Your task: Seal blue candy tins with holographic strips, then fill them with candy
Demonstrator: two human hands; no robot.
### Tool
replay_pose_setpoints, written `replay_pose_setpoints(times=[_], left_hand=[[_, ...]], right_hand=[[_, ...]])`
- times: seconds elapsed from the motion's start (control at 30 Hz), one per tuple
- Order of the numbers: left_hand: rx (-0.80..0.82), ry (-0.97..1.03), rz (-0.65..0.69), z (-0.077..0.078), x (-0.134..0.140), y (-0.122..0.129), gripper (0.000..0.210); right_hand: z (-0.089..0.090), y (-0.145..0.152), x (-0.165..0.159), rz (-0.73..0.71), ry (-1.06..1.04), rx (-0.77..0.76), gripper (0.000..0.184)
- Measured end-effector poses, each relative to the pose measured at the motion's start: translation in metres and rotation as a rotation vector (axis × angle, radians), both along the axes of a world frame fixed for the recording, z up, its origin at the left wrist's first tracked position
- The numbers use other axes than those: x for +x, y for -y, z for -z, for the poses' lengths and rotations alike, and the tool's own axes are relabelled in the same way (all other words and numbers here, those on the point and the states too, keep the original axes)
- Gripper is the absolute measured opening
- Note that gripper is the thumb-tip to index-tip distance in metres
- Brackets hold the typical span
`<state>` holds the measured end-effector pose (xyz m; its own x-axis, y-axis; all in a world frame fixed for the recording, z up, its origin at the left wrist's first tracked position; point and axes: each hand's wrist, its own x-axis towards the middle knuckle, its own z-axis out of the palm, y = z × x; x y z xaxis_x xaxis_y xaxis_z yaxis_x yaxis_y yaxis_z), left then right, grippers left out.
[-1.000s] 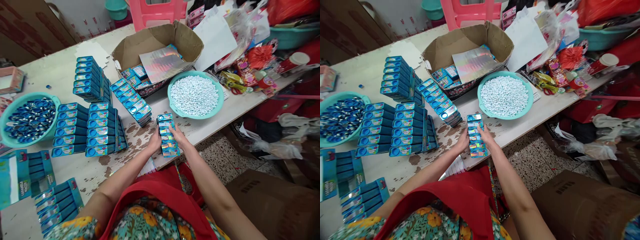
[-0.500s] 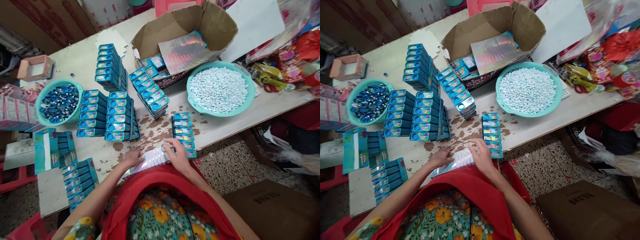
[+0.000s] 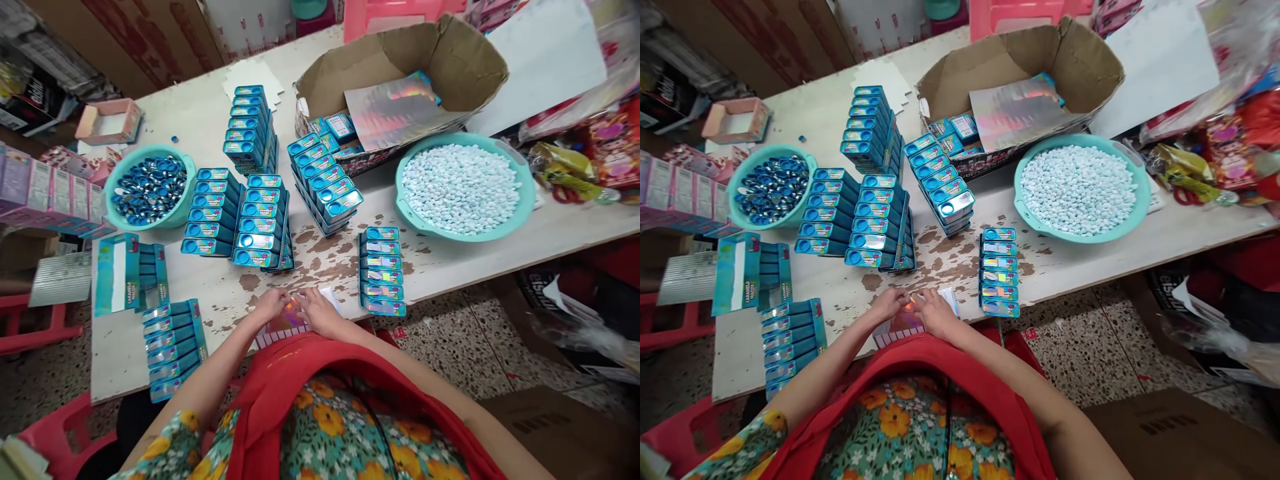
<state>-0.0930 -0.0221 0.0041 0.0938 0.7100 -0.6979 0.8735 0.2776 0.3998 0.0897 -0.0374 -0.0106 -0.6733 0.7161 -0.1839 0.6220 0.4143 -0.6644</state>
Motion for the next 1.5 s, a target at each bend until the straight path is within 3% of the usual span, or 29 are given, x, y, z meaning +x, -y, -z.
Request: replay_pose_setpoints(times=[0.13, 0.27, 0.33, 0.4, 0.5, 0.6, 0.7, 0.83, 0.9, 0.97, 1.13, 1.37, 1.5], left_hand=[[0.004, -0.007, -0.02, 0.008, 0.001, -0.001, 0.019], [0.039, -0.022, -0.033, 0.006, 0.003, -0.001, 0.018], [0.076, -0.04, -0.048, -0.002, 0.006, -0.001, 0.022], [0.155, 0.069, -0.103, -0.014, 0.012, -0.001, 0.029], [0.17, 0.532, -0.198, -0.033, 0.029, -0.003, 0.036], [-0.014, 0.807, -0.268, -0.045, 0.052, -0.012, 0.035], [-0.09, 0.803, -0.319, -0.052, 0.072, -0.027, 0.032], [-0.021, 0.677, -0.151, -0.065, 0.09, -0.052, 0.031], [0.012, 0.634, -0.07, -0.073, 0.095, -0.063, 0.032], [0.037, 0.625, -0.008, -0.08, 0.1, -0.071, 0.032], [0.001, 0.607, 0.054, -0.075, 0.115, -0.087, 0.029], [0.133, 0.51, 0.015, -0.061, 0.151, -0.117, 0.021], [0.101, 0.558, 0.068, -0.061, 0.157, -0.133, 0.018]], right_hand=[[-0.001, 0.001, 0.003, -0.072, -0.049, 0.025, 0.036], [-0.008, -0.003, 0.002, 0.083, -0.176, -0.059, 0.006], [-0.013, -0.006, 0.004, 0.254, -0.276, -0.15, 0.007], [-0.019, -0.009, 0.01, 0.447, -0.406, -0.264, 0.006], [-0.033, -0.016, 0.026, 0.649, -0.589, -0.434, 0.012], [-0.048, -0.024, 0.043, 0.778, -0.71, -0.514, 0.017], [-0.058, -0.028, 0.057, 0.928, -0.78, -0.502, 0.021], [-0.062, -0.032, 0.07, 1.098, -0.823, -0.527, 0.041], [-0.062, -0.036, 0.077, 1.118, -0.796, -0.54, 0.056], [-0.062, -0.042, 0.085, 1.09, -0.767, -0.559, 0.06], [-0.06, -0.061, 0.107, 1.05, -0.753, -0.482, 0.032], [-0.059, -0.087, 0.136, 1.099, -0.619, -0.218, 0.028], [-0.059, -0.096, 0.146, 1.114, -0.669, -0.32, 0.029]])
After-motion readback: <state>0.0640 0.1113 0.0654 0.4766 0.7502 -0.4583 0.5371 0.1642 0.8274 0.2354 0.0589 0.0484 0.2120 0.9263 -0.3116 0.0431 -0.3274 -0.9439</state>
